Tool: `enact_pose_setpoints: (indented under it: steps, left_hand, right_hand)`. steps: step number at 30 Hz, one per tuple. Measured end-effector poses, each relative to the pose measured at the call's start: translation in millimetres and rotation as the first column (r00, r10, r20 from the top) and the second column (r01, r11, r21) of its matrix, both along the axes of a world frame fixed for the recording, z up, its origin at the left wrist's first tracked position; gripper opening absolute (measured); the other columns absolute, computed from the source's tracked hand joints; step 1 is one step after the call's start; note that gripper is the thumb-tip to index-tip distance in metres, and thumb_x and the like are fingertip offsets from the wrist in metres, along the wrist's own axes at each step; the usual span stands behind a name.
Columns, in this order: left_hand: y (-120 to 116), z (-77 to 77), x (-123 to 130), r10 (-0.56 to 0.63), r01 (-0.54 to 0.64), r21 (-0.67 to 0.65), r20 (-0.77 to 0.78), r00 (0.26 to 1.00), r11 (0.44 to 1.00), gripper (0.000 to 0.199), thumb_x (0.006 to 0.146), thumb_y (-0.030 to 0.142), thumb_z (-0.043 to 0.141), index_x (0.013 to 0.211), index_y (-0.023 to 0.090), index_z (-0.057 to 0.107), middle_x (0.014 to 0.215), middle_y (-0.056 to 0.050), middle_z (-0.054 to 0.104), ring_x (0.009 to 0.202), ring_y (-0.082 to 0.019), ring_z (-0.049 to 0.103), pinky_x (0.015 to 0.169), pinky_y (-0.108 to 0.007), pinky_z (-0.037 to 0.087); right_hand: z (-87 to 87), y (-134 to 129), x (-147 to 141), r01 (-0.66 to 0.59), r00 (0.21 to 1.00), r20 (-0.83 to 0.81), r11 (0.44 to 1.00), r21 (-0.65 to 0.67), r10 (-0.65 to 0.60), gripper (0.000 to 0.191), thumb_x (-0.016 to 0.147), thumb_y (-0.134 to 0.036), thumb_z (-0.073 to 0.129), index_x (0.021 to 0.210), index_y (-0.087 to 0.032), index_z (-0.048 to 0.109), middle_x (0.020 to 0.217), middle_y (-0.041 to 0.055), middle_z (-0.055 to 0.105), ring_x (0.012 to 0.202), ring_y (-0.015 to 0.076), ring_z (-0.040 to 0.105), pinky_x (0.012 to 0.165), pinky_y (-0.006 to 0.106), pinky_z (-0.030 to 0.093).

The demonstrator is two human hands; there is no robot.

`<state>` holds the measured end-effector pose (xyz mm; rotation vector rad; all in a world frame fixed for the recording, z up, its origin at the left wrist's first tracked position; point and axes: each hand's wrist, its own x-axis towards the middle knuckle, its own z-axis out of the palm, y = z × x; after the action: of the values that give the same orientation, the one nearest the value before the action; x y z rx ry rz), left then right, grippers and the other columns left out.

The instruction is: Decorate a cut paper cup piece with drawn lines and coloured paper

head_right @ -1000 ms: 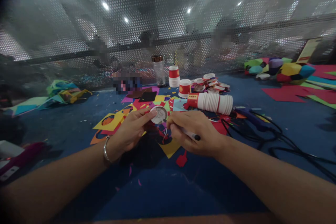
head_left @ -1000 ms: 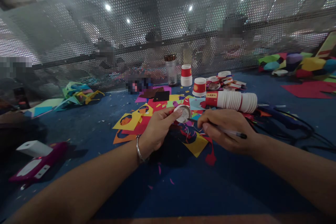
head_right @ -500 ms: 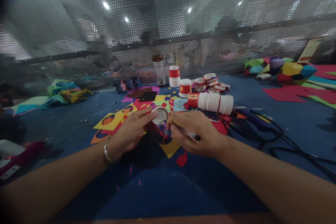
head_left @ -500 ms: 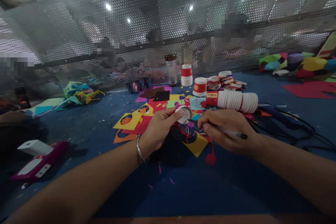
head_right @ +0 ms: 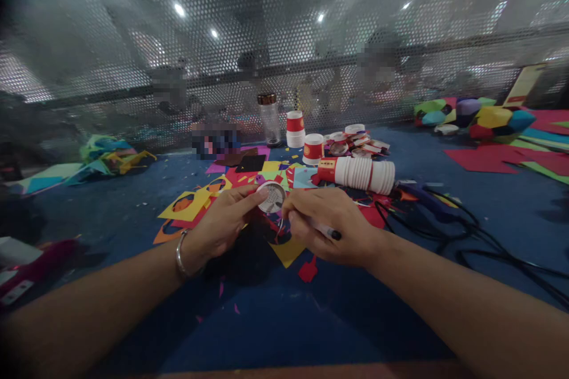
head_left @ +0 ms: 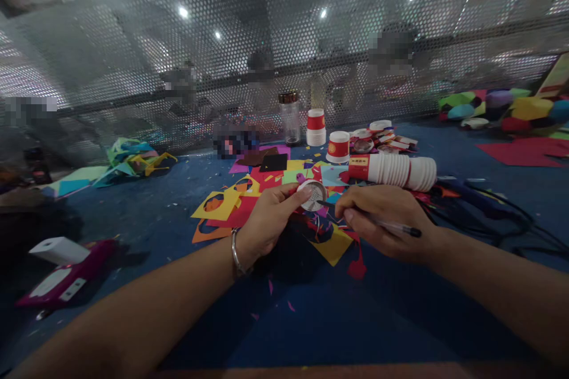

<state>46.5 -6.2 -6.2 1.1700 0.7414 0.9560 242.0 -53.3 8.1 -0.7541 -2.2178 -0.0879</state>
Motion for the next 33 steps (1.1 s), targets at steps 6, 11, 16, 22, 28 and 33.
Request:
enact_pose_setpoints:
  steps: [6,11,16,22,28,33]
  left_hand:
    - [0.0,-1.5,-1.3,-0.016,0.016,-0.005,0.001,1.000,1.000,0.023,0.075,0.034,0.081,0.085,0.014,0.077,0.071,-0.003,0.074,0.055,-0.011,0.065,0.056,-0.022,0.055]
    - [1.2,-2.8,-1.0,-0.033,0.033,-0.002,-0.004,0.999,0.999,0.023,0.078,0.034,0.079,0.089,0.014,0.077,0.073,-0.005,0.076,0.059,-0.011,0.067,0.059,-0.023,0.055]
    - [1.5,-0.4,-0.1,0.015,-0.015,-0.010,-0.008,1.000,1.000,0.020,0.077,0.032,0.079,0.084,0.013,0.077,0.076,-0.006,0.076,0.056,-0.011,0.065,0.055,-0.022,0.053]
    - [1.3,0.2,0.3,0.040,-0.040,0.006,0.004,0.999,0.999,0.015,0.079,0.029,0.077,0.082,0.014,0.078,0.077,-0.006,0.077,0.057,-0.010,0.065,0.057,-0.021,0.053]
    - [1.2,-2.1,-0.5,-0.007,0.007,-0.008,0.005,1.000,1.000,0.018,0.079,0.031,0.078,0.085,0.014,0.077,0.072,-0.004,0.076,0.056,-0.010,0.066,0.056,-0.020,0.053]
    - [0.6,-3.8,-0.6,-0.031,0.031,0.005,-0.008,0.999,0.999,0.024,0.078,0.035,0.078,0.090,0.015,0.078,0.074,-0.004,0.076,0.058,-0.012,0.067,0.060,-0.024,0.056]
  right_hand:
    - [-0.4,1.0,0.1,-0.001,1.000,0.015,1.000,0.028,0.001,0.017,0.093,-0.012,0.043,0.086,-0.019,0.057,0.065,-0.0020,0.063,0.057,0.0095,0.058,0.057,0.022,0.044]
    - [-0.2,0.3,0.8,0.014,1.000,0.024,1.000,0.019,-0.014,0.018,0.093,-0.012,0.043,0.085,-0.020,0.057,0.065,-0.0020,0.063,0.056,0.0099,0.058,0.056,0.023,0.043]
    - [0.3,-0.2,-0.2,0.003,0.999,0.037,1.000,-0.004,-0.002,0.019,0.093,-0.012,0.042,0.084,-0.021,0.056,0.064,-0.0022,0.063,0.055,0.0097,0.057,0.055,0.023,0.042]
    - [-0.3,0.8,0.1,-0.005,0.999,0.048,1.000,-0.007,0.005,0.020,0.093,-0.012,0.041,0.085,-0.020,0.056,0.064,-0.0020,0.063,0.056,0.0096,0.057,0.056,0.023,0.042]
    - [-0.8,1.0,0.5,-0.016,1.000,0.021,1.000,-0.008,0.016,0.017,0.093,-0.012,0.042,0.087,-0.020,0.057,0.066,-0.0023,0.063,0.057,0.0100,0.058,0.056,0.024,0.042]
    - [0.0,0.3,0.4,0.000,1.000,0.024,1.000,-0.011,0.000,0.018,0.092,-0.012,0.043,0.085,-0.020,0.057,0.064,-0.0020,0.062,0.056,0.0107,0.058,0.056,0.024,0.043]
